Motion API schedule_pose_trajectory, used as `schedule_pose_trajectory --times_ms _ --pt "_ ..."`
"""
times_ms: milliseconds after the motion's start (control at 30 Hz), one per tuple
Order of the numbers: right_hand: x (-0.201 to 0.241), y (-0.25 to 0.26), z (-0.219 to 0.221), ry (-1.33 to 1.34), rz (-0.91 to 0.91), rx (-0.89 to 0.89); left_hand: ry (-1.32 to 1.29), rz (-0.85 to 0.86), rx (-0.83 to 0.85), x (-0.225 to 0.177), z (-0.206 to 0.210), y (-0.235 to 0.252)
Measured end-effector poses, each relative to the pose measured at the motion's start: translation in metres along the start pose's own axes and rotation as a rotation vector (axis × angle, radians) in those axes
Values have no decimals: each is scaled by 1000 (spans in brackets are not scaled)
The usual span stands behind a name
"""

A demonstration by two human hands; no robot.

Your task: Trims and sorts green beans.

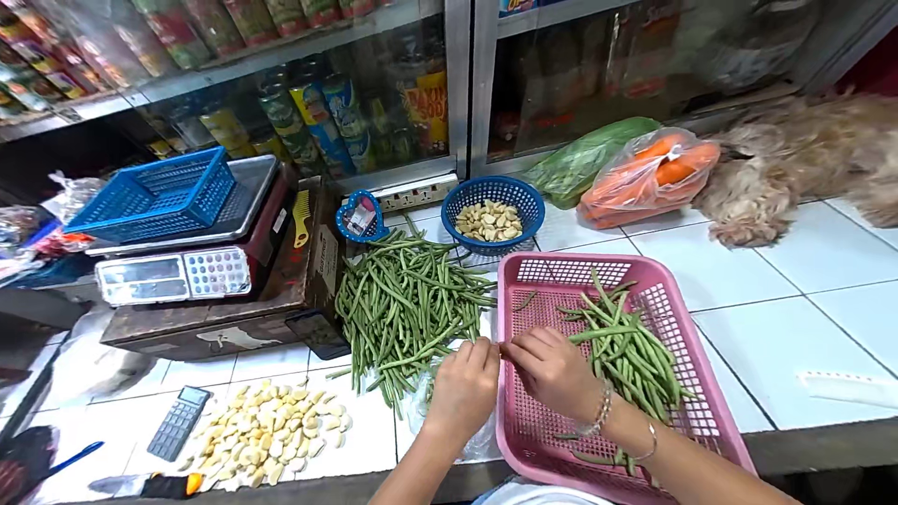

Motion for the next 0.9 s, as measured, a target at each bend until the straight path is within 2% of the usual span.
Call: schedule_pose_trajectory --times_ms 100,167,267,367,433,500,567,667,733,800,833,900 --pt "8 2 6 -31 -48 72 107 28 105 -5 7 4" --pt "7 3 5 50 -29 45 14 28 22 2 4 0" --pt "-8 3 -1 397 112 -52 -313 -67 -195 25 -8 -12" --pt "-16 -3 2 815 293 -159 -631 -177 -329 33 -15 -24" --pt "-17 -7 7 1048 432 -232 -763 -227 -392 33 -15 -28" --pt "-25 -9 12 1239 565 -310 -780 -235 -402 29 -13 -31" --pt "-40 -9 12 1421 680 -376 -667 -200 -361 23 -7 -39" --pt "-67 -12 3 1629 797 -491 -336 -188 -236 26 12 -63" --pt "-82 -17 -1 1693 852 -569 -248 -315 4 43 40 -83" --pt "-89 -22 -1 1753 902 -642 -392 -526 276 59 66 -99" --pt "-89 -24 2 1783 922 -672 -491 -611 338 62 71 -103" --pt "-87 -25 10 1830 976 -725 -712 -674 345 54 69 -99"
Point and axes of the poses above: each hand's wrist, its own y-axis towards the middle knuckle, its own z-axis out of the palm, x = y × z, the point moved 10 cm from there along y, towards the middle knuckle, and after that the axes turned 8 degrees about x, right-handed, at the moved point
